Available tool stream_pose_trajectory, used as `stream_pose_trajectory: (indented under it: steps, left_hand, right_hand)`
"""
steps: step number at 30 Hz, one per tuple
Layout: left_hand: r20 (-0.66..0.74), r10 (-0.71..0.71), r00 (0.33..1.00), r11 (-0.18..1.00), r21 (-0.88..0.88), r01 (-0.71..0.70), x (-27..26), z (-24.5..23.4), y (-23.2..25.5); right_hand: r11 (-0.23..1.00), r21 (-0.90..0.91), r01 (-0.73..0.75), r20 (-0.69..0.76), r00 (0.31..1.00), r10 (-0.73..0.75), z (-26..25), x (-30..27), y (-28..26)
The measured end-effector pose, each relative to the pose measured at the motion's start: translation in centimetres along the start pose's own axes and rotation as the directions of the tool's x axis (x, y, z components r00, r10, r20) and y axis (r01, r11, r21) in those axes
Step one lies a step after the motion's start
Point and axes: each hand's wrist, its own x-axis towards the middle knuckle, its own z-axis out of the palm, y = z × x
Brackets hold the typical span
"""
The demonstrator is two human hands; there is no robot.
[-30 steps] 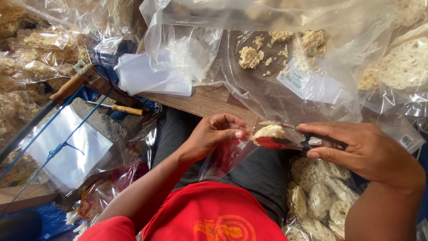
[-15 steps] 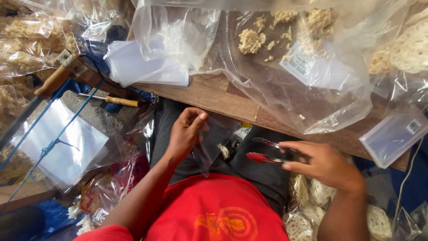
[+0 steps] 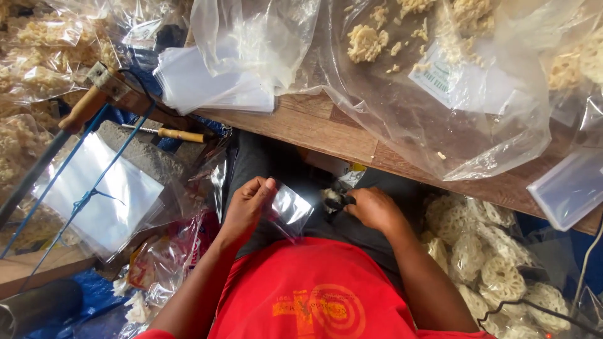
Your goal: Sorting and packaging snacks into small plastic bags using tongs and a manual heat sealer.
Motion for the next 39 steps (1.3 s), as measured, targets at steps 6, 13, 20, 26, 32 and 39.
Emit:
stream_pose_trajectory:
  steps: [6,13,20,26,32,39]
  left_hand:
    - [-0.091,0.226,0.97,0.973,-0.03,-0.23,0.5,1.0,6.3]
    - [0.086,0.461,0.883,0.787,0.42,-0.452,3.3,7.9,16.1]
    - [0.481,0.184,0.857,0.887,0.294,-0.356,2.5,13.9,14.8]
    - [0.859,0.109,0.501,0.65,0.319,-0.69,-6.0,10.6,11.9]
    - [0.907,-0.137,0.398,0.695,0.374,-0.614,-5.9,8.9,15.0]
    - [0.558,-0.026,0.829,0.83,0.474,-0.293,2.4,11.4,20.7]
  right_hand:
    - [0.963,0.265,0.059,-0.053,0.997,-0.046,-6.5,-8.2,-2.7]
    - [0.853,0.409,0.325,-0.569,0.821,-0.041,-15.3,-12.1,2.3]
    - [0.697,0.634,0.334,-0.609,0.771,0.184,-18.5,-5.6,3.4]
    - [0.773,0.56,0.298,-0.67,0.712,0.211,-18.1,-5.4,3.5]
    - [0.796,0.514,0.321,-0.699,0.695,0.171,-18.4,-5.0,3.6]
    - [0.778,0.481,0.405,-0.735,0.67,0.106,-19.3,-6.4,3.6]
